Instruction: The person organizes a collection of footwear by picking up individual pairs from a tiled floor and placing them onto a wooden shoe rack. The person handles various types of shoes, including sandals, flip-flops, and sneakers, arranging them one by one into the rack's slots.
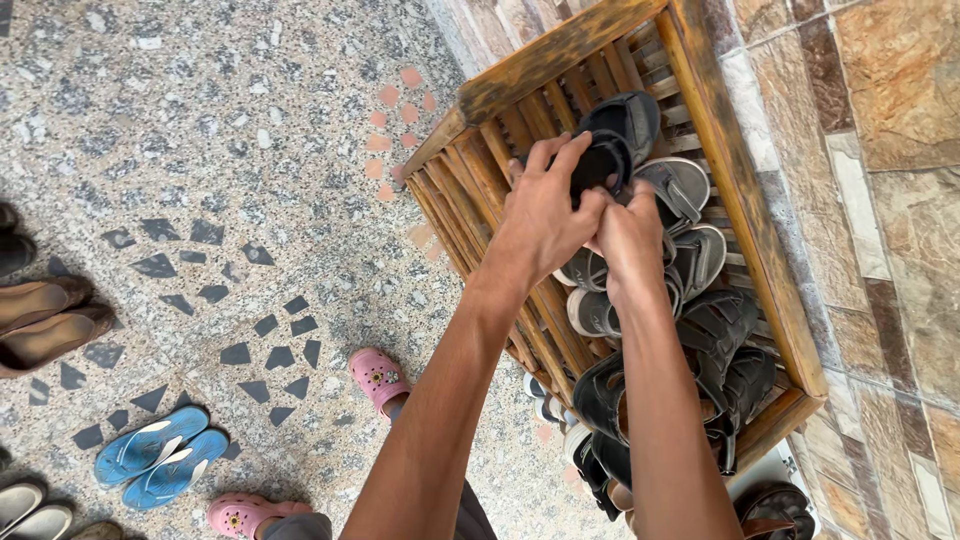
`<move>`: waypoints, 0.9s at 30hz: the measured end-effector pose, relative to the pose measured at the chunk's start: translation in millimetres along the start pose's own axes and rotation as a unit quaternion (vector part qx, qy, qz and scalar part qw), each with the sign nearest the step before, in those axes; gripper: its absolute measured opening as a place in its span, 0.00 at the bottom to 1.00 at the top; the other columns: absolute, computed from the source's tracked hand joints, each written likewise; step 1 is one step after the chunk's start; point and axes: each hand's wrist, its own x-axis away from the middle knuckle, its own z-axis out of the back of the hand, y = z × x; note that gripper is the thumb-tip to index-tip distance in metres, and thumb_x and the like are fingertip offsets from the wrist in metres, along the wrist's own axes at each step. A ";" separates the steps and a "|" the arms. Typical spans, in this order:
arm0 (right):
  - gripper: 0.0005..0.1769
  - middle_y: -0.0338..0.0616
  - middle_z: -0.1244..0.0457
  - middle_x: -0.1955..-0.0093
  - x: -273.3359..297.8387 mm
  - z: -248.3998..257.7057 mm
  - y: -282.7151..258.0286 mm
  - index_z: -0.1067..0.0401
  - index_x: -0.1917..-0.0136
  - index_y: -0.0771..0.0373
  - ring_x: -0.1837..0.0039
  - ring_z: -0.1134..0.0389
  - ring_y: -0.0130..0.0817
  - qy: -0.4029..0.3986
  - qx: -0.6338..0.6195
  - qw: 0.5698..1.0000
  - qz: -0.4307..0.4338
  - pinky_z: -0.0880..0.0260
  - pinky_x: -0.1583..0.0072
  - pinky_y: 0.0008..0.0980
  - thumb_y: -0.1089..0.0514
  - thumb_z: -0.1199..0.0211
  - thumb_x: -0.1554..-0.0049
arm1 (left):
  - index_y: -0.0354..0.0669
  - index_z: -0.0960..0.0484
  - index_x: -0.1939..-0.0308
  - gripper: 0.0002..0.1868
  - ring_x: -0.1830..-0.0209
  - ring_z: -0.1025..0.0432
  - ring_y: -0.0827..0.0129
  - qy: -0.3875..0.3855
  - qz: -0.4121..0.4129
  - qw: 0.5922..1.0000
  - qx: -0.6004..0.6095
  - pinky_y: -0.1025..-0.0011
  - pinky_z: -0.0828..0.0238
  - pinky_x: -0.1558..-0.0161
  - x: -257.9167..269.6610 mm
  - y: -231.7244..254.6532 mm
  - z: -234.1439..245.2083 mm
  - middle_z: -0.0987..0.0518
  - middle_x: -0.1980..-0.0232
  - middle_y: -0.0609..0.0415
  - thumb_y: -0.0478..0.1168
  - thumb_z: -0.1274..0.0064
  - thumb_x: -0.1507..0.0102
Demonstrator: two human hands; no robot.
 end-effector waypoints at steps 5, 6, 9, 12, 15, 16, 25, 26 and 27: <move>0.24 0.51 0.34 0.45 20.6 -13.5 -6.6 0.43 0.32 0.66 0.52 0.26 0.32 0.086 0.044 0.994 0.042 0.19 0.57 0.29 0.60 0.42 0.39 | 0.39 0.35 0.27 0.36 0.24 0.41 0.40 0.060 -0.067 0.994 0.067 0.52 0.46 0.25 19.5 -10.8 3.4 0.39 0.24 0.35 0.42 0.50 0.39; 0.24 0.52 0.33 0.47 26.5 -15.3 -7.5 0.44 0.32 0.65 0.54 0.26 0.32 0.084 0.027 0.995 0.046 0.21 0.58 0.29 0.61 0.43 0.39 | 0.38 0.36 0.27 0.36 0.25 0.41 0.40 0.072 -0.062 0.991 0.094 0.55 0.41 0.26 27.6 -12.6 5.2 0.40 0.24 0.34 0.41 0.50 0.39; 0.24 0.55 0.31 0.53 47.1 -22.8 -3.0 0.48 0.32 0.63 0.59 0.27 0.35 0.067 -0.020 0.996 0.061 0.25 0.60 0.31 0.62 0.45 0.38 | 0.39 0.33 0.29 0.30 0.27 0.35 0.45 0.116 -0.051 0.983 0.130 0.57 0.36 0.29 56.7 -17.6 16.2 0.33 0.27 0.37 0.41 0.51 0.36; 0.21 0.54 0.33 0.54 65.1 -32.8 6.9 0.47 0.34 0.64 0.61 0.27 0.36 0.032 -0.048 0.994 0.094 0.23 0.59 0.31 0.65 0.46 0.37 | 0.40 0.29 0.31 0.28 0.29 0.32 0.46 0.158 -0.032 0.977 0.141 0.57 0.37 0.29 88.7 -26.8 42.0 0.29 0.30 0.38 0.39 0.51 0.35; 0.18 0.51 0.34 0.50 84.3 -50.8 20.4 0.43 0.35 0.65 0.55 0.27 0.34 -0.007 -0.040 0.990 0.133 0.21 0.53 0.29 0.66 0.46 0.37 | 0.42 0.28 0.31 0.26 0.30 0.31 0.47 0.193 -0.002 0.971 0.143 0.58 0.35 0.32 122.7 -38.8 76.5 0.28 0.31 0.40 0.41 0.51 0.35; 0.18 0.50 0.34 0.48 90.8 -59.5 24.0 0.42 0.35 0.66 0.52 0.27 0.33 -0.025 -0.039 0.987 0.151 0.22 0.51 0.28 0.66 0.44 0.37 | 0.43 0.28 0.31 0.26 0.30 0.30 0.47 0.207 0.003 0.969 0.138 0.58 0.35 0.31 132.7 -43.2 88.6 0.27 0.32 0.40 0.42 0.51 0.34; 0.16 0.43 0.36 0.40 192.8 -174.4 29.1 0.35 0.35 0.64 0.40 0.33 0.28 -0.110 0.111 0.943 0.295 0.29 0.38 0.28 0.63 0.38 0.35 | 0.45 0.30 0.29 0.28 0.30 0.32 0.52 0.345 0.068 0.926 0.133 0.55 0.38 0.31 239.3 -91.7 198.5 0.26 0.32 0.44 0.45 0.52 0.32; 0.17 0.43 0.36 0.40 204.6 -189.3 31.3 0.35 0.35 0.64 0.39 0.34 0.28 -0.128 0.118 0.931 0.319 0.29 0.37 0.28 0.64 0.38 0.35 | 0.44 0.30 0.29 0.27 0.30 0.32 0.53 0.371 0.062 0.919 0.121 0.56 0.38 0.30 251.8 -100.2 209.1 0.26 0.31 0.44 0.45 0.52 0.32; 0.17 0.43 0.37 0.40 215.5 -203.4 32.8 0.35 0.35 0.64 0.39 0.34 0.28 -0.142 0.116 0.928 0.324 0.28 0.37 0.28 0.64 0.37 0.36 | 0.44 0.30 0.29 0.27 0.29 0.32 0.53 0.396 0.056 0.910 0.108 0.56 0.39 0.30 264.0 -109.1 219.1 0.26 0.31 0.44 0.45 0.52 0.31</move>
